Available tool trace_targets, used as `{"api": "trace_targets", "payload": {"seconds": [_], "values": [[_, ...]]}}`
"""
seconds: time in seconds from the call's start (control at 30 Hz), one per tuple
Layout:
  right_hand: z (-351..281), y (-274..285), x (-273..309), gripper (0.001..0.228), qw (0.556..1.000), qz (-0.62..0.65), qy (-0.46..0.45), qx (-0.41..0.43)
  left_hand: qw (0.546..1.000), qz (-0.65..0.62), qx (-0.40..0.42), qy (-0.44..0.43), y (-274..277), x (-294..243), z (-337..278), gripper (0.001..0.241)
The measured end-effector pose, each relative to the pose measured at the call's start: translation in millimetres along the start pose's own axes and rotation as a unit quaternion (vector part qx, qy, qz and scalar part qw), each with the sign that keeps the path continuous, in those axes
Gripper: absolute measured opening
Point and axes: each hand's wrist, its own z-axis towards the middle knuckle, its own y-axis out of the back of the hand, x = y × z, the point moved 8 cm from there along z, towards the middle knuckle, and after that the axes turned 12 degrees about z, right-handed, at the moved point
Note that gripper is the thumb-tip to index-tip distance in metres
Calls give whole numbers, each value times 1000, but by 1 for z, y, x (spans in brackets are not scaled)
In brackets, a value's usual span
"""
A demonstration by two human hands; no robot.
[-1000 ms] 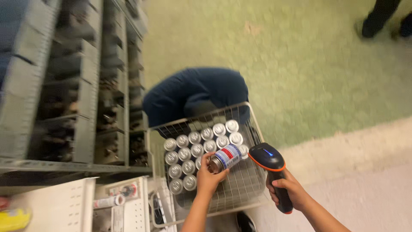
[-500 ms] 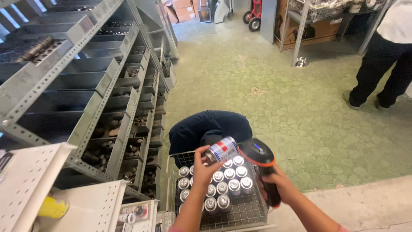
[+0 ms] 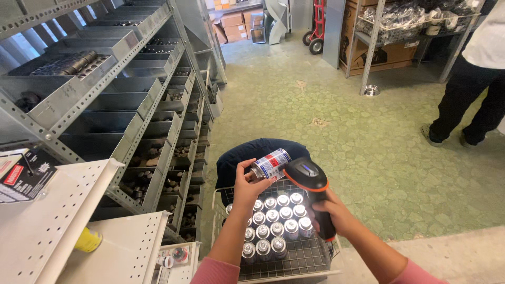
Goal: The person picks up a can from a metal basket, scans it using a handheld barcode scanner, and then places the can onto a shelf among other similar cans, repeating this for several items.
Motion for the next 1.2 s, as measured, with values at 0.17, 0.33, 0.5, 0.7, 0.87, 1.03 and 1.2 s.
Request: {"api": "trace_targets", "payload": {"seconds": [0.17,0.33,0.5,0.7,0.87,1.03,1.2], "values": [[20,28,8,49,982,-142,26,-119,995,-12,-25,-99,11,16,21,90],[7,-28,18,48,980,-171,20,-95,990,-41,-20,-131,19,28,23,87],[2,-56,5,54,998,-54,28,3,993,-39,-27,-108,28,17,14,84],[-2,-26,-15,51,997,-66,35,-10,992,-44,-6,-118,32,17,19,83],[-9,-1,-34,51,998,-37,45,8,994,-17,-1,-105,33,21,24,83],[-19,-24,-22,50,997,-42,55,15,994,-14,0,-107,34,19,24,84],[-21,-12,-25,52,996,-39,74,22,995,11,5,-96,31,17,21,84]]}}
